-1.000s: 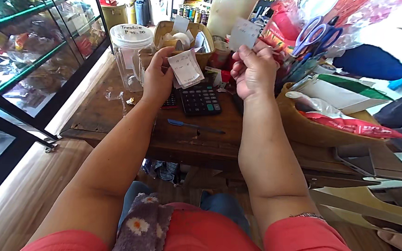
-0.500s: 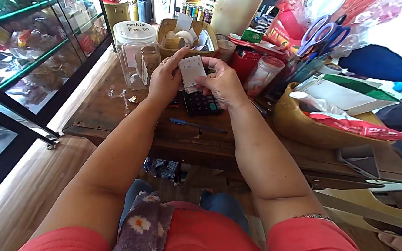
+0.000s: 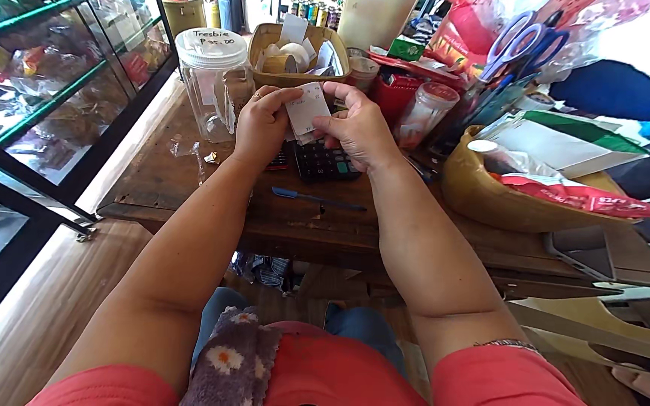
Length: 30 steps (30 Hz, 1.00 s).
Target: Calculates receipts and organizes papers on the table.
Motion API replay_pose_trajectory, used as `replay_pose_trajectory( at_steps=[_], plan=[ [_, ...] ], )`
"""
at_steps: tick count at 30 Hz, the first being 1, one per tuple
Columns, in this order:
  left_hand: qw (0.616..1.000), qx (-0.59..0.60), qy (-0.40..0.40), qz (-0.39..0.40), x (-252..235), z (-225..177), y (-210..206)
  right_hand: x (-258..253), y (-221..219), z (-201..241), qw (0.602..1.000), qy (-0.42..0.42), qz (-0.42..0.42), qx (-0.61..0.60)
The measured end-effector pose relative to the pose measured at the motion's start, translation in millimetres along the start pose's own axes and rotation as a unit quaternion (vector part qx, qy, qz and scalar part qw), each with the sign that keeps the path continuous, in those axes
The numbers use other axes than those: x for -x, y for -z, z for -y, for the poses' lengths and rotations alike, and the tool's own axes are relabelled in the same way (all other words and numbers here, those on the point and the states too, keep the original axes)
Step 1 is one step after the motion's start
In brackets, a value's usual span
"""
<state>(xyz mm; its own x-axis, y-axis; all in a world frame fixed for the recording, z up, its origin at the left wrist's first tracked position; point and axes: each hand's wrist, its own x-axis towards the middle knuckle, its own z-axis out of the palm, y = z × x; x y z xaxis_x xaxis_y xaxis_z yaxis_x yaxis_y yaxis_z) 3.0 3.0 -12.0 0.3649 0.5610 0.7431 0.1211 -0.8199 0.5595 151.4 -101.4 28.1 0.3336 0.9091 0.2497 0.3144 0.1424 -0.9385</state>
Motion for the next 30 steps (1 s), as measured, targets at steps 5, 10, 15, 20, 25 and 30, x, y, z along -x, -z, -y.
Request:
replay_pose_trajectory(
  at_steps=[5,10,15,20,25,30],
  plan=[
    [1.000,-0.009,0.007,0.006,-1,-1,1,1,1,0,1.000,0.008,0.008,0.000],
    [1.000,0.009,0.022,-0.013,-2,0,1,-1,17,4,0.998,0.059,-0.032,-0.002],
    [0.996,0.047,0.071,-0.031,-6,0,3,-8,47,6,0.973,0.067,-0.193,-0.104],
    [0.994,0.059,0.080,-0.040,-6,0,2,-13,50,1,0.962,0.055,-0.231,-0.131],
    [0.994,0.069,0.076,-0.044,-6,-1,2,-13,44,-1,0.968,0.054,-0.216,-0.115],
    [0.987,0.100,0.117,-0.051,-7,-2,5,-14,44,-4,0.969,0.047,-0.218,-0.107]
  ],
)
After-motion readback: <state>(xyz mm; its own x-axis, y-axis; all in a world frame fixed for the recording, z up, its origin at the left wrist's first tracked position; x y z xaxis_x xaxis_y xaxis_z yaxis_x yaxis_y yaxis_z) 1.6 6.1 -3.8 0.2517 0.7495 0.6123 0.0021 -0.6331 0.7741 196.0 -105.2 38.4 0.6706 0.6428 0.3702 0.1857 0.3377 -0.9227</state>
